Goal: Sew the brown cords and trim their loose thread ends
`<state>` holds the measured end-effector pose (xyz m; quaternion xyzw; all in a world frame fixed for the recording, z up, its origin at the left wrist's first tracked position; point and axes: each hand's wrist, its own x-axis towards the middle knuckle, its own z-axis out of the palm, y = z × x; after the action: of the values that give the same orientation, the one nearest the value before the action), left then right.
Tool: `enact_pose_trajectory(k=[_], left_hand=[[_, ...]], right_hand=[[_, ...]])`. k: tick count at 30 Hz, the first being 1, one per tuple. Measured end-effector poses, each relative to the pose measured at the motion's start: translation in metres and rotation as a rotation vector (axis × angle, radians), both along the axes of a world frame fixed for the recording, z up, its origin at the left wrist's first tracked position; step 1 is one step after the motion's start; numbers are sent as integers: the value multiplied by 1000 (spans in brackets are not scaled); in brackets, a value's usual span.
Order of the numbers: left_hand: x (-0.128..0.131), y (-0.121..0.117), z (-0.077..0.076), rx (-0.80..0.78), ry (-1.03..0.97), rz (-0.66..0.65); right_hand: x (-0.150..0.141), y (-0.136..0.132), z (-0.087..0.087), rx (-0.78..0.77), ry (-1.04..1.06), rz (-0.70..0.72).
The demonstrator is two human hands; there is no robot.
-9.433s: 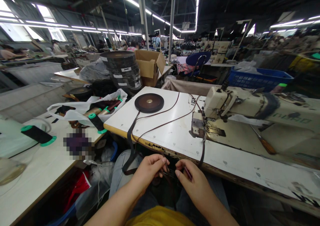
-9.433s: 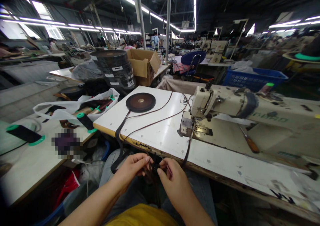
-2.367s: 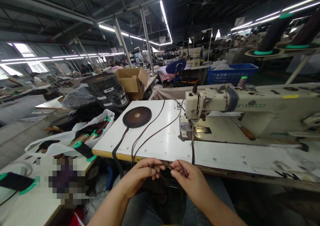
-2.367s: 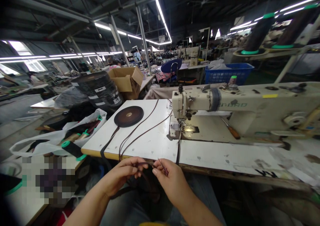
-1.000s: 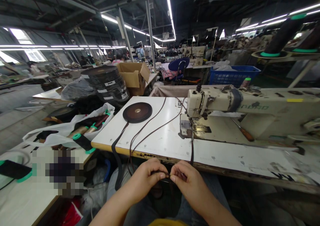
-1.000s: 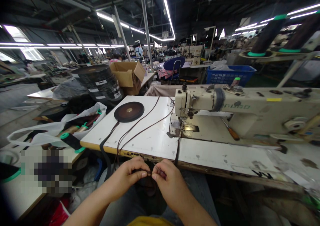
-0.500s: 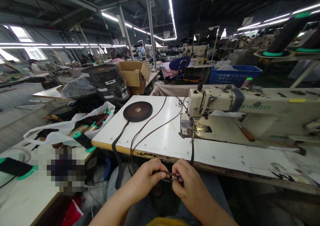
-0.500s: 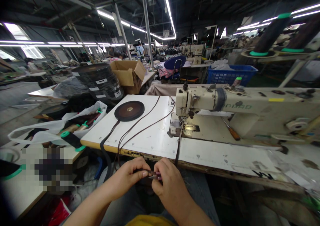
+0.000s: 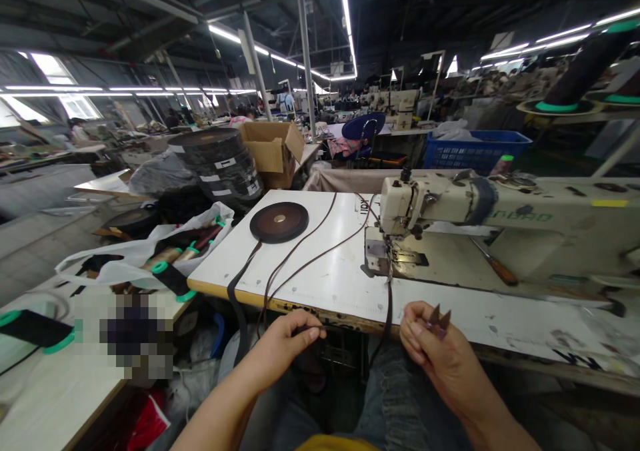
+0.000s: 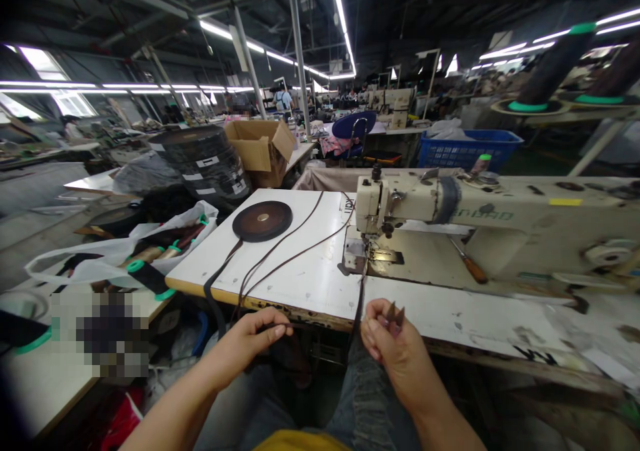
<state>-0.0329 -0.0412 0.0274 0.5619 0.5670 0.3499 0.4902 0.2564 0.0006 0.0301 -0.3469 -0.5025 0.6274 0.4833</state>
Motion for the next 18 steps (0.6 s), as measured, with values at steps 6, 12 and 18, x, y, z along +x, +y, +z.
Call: enact_pose_trajectory(k=[6,12,18], left_hand=[[-25,5,4,14,-53,82],[-76,37,-6,383,588,385],[-98,63,-24,153,1015,369]], right_hand=[[78,2,-13,-19,-612,352],[125,-20,-57,32,-1164,160],[121,-38,-90,41,-1194,290]])
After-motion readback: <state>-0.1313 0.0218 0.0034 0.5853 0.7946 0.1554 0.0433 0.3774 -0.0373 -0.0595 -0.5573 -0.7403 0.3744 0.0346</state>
